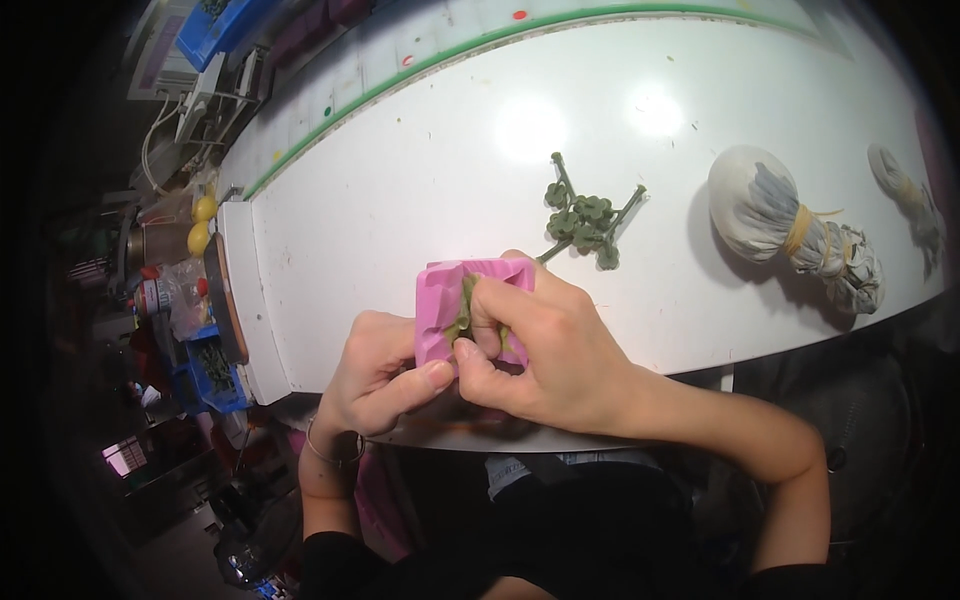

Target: The person uses pink rubber molds to shape green plastic components, cleaning the molds and components by hand and with a small tool, and then organizes the finished parts and molds on the workstation.

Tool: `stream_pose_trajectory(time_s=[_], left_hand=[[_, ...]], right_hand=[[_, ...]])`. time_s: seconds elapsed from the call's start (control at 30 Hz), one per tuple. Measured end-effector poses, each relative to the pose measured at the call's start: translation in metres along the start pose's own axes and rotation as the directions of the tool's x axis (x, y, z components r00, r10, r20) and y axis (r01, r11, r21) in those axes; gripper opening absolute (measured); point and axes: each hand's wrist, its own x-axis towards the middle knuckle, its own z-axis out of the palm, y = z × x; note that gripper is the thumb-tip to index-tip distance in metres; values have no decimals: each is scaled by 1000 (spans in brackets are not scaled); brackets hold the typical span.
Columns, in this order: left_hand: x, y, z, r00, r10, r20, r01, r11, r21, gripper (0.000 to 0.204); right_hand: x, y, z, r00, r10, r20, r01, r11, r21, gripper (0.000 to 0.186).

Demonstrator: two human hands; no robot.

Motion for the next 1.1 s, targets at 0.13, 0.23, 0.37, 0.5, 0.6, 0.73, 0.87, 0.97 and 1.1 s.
stream_pose_trajectory(time_s=[0.13, 0.23, 0.37, 0.5, 0.6, 0.73, 0.87, 0.97, 1.1], left_hand=[[0, 0, -1, 1000, 6, 7, -5, 1000, -7, 18], [0, -1, -2, 1000, -4, 7, 4, 999, -35, 17], [-3, 1, -2, 1000, -14, -14, 13, 995, -101, 17], [-4, -1, -3, 1000, -19, -8, 18, 994, -110, 18], [-3, 2, -4, 999, -35, 6, 35, 992, -120, 18], [-5, -3, -5, 1000, -3, -10, 2, 997, -83, 19], [-6, -2, -3, 999, -41, -34, 37, 991, -125, 20], [-6, -2, -1, 999, -16, -46, 10, 992, -129, 20], [-6, -3, 0, 998, 0, -61, -7, 993, -115, 19]], right_hand=[[-2, -2, 2, 999, 2, -34, -3, 999, -35, 17], [-3, -1, 2, 999, 0, -45, -2, 999, -45, 17], [-2, 2, 3, 998, -12, -55, 11, 999, -32, 18], [-2, 1, 2, 999, -14, -37, 13, 1000, -23, 20], [-2, 1, 2, 999, -15, -42, 14, 999, -30, 21], [-1, 1, 5, 998, -19, -57, 18, 1000, -7, 21], [-3, 0, 4, 997, 49, -64, -49, 999, -3, 21], [-1, -3, 1, 999, 12, -32, -11, 1000, 7, 20], [-2, -3, 3, 998, 33, -57, -33, 999, 1, 19]])
